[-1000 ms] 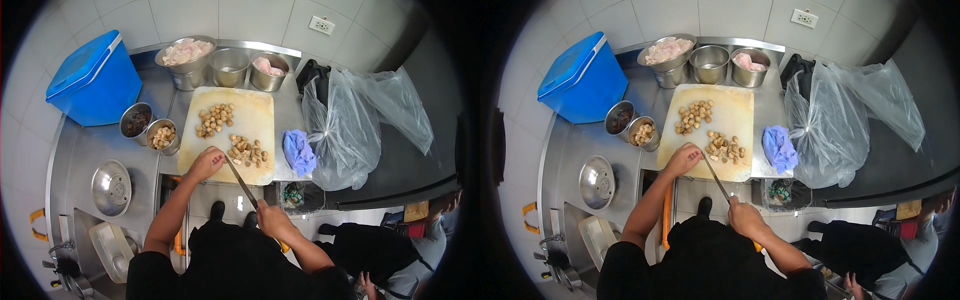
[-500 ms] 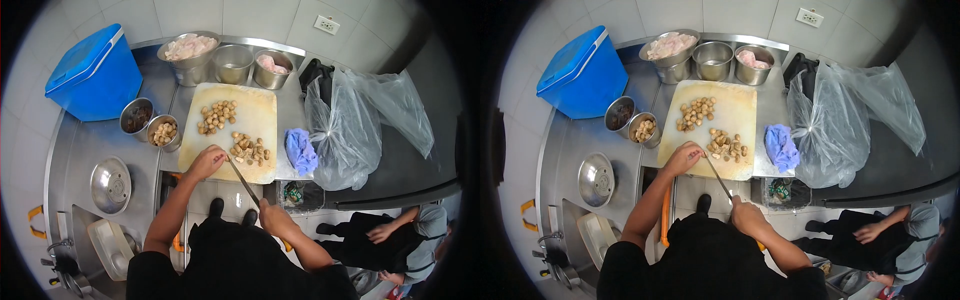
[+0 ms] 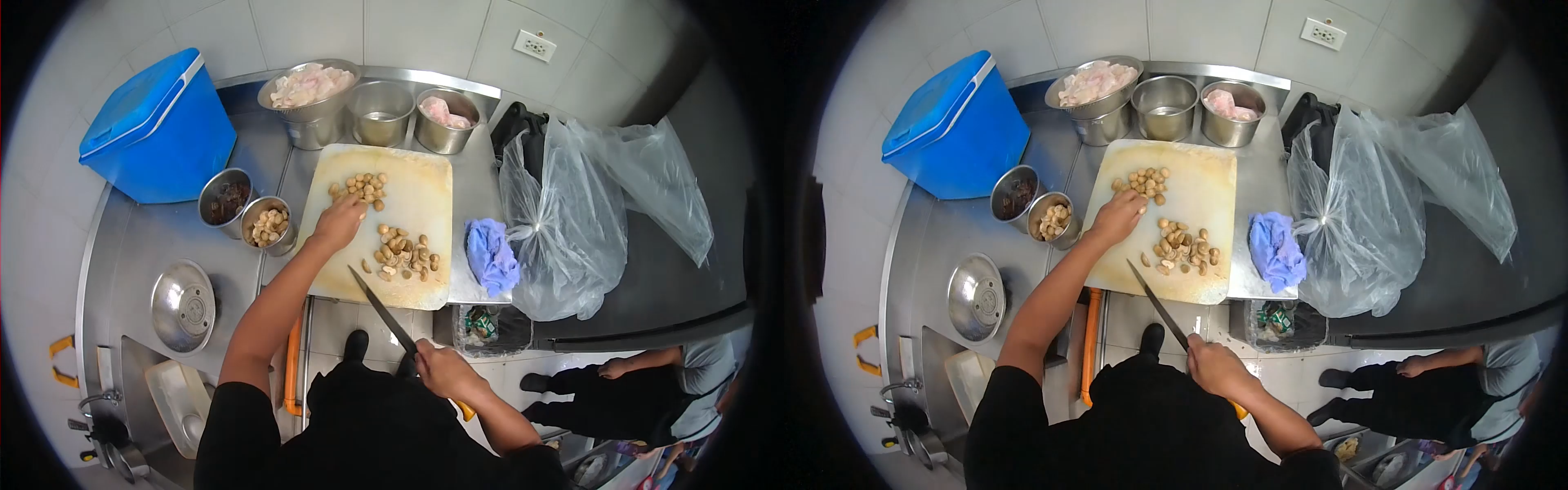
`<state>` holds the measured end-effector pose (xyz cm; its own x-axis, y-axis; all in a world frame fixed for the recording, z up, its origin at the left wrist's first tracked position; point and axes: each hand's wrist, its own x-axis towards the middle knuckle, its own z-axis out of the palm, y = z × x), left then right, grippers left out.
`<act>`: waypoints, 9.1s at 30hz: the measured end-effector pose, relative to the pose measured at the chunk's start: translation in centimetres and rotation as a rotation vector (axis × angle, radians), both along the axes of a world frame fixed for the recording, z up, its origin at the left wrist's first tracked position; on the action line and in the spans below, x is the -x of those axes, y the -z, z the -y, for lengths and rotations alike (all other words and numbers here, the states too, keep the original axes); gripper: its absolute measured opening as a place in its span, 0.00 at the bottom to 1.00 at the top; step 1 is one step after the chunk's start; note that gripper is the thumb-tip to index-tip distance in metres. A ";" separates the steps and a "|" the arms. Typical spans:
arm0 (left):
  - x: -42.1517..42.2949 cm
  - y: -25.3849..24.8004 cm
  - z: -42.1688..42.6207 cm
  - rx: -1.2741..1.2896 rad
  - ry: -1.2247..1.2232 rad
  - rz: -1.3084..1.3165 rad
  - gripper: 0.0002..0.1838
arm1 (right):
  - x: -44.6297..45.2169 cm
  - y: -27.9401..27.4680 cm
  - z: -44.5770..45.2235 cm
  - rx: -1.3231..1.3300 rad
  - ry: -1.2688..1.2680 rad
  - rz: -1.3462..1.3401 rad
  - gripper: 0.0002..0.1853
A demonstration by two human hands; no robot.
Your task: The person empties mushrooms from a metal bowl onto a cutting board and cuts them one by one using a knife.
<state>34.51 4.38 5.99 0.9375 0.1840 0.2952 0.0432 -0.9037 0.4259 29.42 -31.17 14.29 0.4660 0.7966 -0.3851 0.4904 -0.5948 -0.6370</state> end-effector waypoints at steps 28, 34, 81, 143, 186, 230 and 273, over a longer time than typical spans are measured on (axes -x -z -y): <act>7.4 3.1 6.4 0.494 0.023 0.210 0.08 | -1.2 0.4 0.2 0.009 0.117 0.021 0.11; 7.3 2.9 5.6 0.453 0.068 0.155 0.07 | -0.4 -0.1 -0.3 0.026 0.081 0.123 0.10; -8.3 0.2 -1.8 -0.320 0.391 -0.250 0.13 | -2.5 0.1 2.2 -0.053 0.252 -0.132 0.11; 7.0 3.3 3.4 0.632 0.027 0.038 0.05 | -2.2 0.0 -1.2 0.001 -0.023 0.110 0.10; 6.1 0.8 2.1 0.423 0.017 -0.005 0.09 | -2.3 1.2 -0.9 0.029 0.061 0.048 0.12; 7.9 2.9 3.1 0.544 0.083 0.078 0.05 | -2.2 -0.6 -2.7 0.094 -0.084 0.098 0.10; 8.3 2.8 3.5 0.617 0.130 0.021 0.11 | -3.3 1.7 -1.1 0.009 0.018 0.071 0.11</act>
